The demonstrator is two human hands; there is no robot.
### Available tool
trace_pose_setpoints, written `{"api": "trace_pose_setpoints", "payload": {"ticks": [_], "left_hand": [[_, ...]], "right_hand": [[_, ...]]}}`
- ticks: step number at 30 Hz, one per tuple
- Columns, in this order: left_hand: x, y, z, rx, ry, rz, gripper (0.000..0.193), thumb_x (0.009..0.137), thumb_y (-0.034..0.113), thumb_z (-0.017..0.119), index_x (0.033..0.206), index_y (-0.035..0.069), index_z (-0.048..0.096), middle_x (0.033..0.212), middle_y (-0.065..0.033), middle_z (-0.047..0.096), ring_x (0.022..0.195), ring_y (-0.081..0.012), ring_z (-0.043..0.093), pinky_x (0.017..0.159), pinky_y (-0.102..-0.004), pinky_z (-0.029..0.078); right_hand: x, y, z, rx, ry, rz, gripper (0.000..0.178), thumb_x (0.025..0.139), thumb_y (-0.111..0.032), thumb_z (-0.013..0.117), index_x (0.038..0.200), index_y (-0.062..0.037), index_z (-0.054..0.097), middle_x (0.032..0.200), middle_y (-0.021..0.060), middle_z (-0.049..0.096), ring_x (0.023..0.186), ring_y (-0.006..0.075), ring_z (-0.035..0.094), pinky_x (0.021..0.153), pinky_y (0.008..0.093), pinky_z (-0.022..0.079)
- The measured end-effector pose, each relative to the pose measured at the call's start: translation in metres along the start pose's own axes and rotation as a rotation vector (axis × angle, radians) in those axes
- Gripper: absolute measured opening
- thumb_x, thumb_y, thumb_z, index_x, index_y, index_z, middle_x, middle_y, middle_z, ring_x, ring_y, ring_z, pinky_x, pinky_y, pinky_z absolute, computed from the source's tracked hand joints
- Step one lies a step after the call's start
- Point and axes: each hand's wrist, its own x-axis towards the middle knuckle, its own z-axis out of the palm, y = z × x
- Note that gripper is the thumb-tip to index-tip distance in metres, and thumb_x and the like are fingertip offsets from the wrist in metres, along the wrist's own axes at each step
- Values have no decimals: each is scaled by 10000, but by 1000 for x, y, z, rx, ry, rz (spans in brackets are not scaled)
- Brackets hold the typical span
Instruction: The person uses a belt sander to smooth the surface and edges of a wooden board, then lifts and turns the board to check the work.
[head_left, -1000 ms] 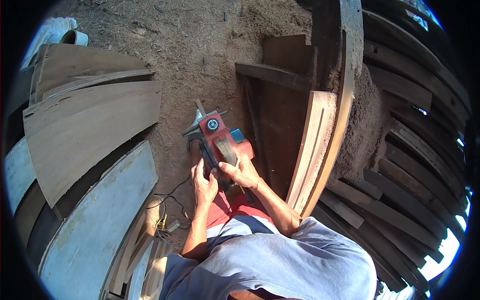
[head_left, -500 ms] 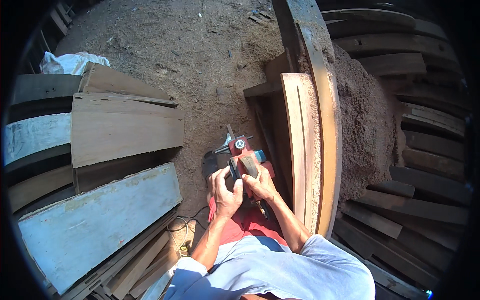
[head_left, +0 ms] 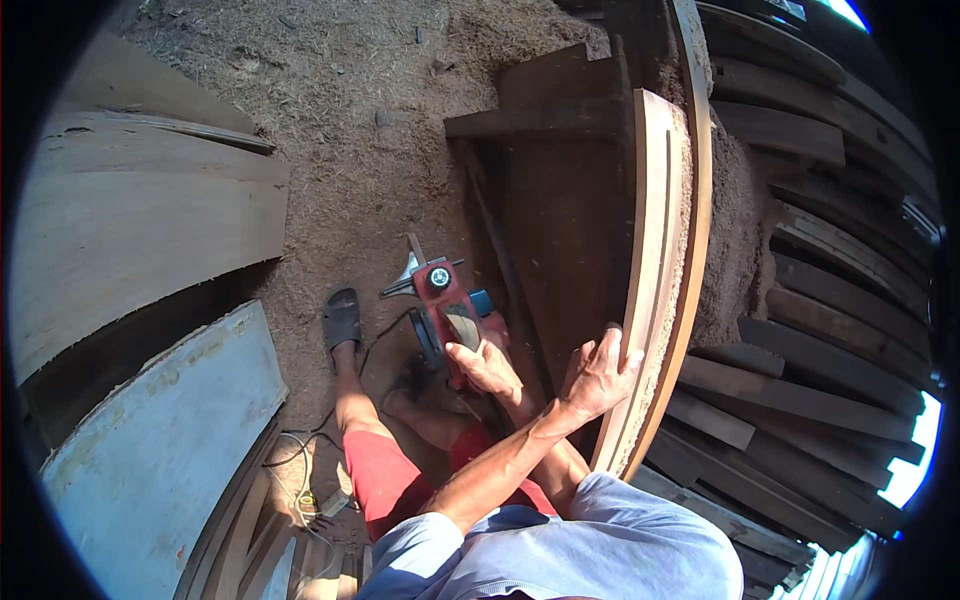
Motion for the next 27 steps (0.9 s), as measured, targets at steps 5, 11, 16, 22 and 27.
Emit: {"api": "trace_pose_setpoints", "payload": {"ticks": [5,11,16,22,27], "left_hand": [[7,-2,-14,-165,-61,-6,255,905,220,704,869,58,509,665,-216,608,684,-456,648,567,-513,509],[8,-5,-12,-205,-60,8,252,900,234,708,873,65,523,690,-213,629,680,-455,647,533,-481,516],[8,-14,-11,-234,-80,8,242,903,229,699,890,58,529,743,-218,644,714,-450,658,562,-478,530],[8,-10,-10,-262,-90,31,277,887,277,708,904,77,518,742,-215,659,709,-451,668,567,-497,544],[9,-17,-14,-209,-63,18,293,888,308,707,919,86,520,709,-217,652,684,-456,662,555,-513,539]], "right_hand": [[22,17,38,165,-72,100,536,942,-518,591,637,-77,559,560,17,522,516,120,489,496,329,371],[34,16,59,285,-198,-8,344,957,-358,662,763,-87,577,636,-9,550,551,86,518,499,272,415],[46,13,71,230,-192,-95,270,946,-262,646,1073,-42,553,675,7,559,518,89,508,459,282,411],[41,-4,70,162,-132,-157,334,927,-278,677,1120,-19,589,770,3,582,667,90,533,569,272,451],[42,-8,63,122,-241,-74,331,920,-186,636,1184,3,572,933,17,590,860,113,515,770,314,470]]}}
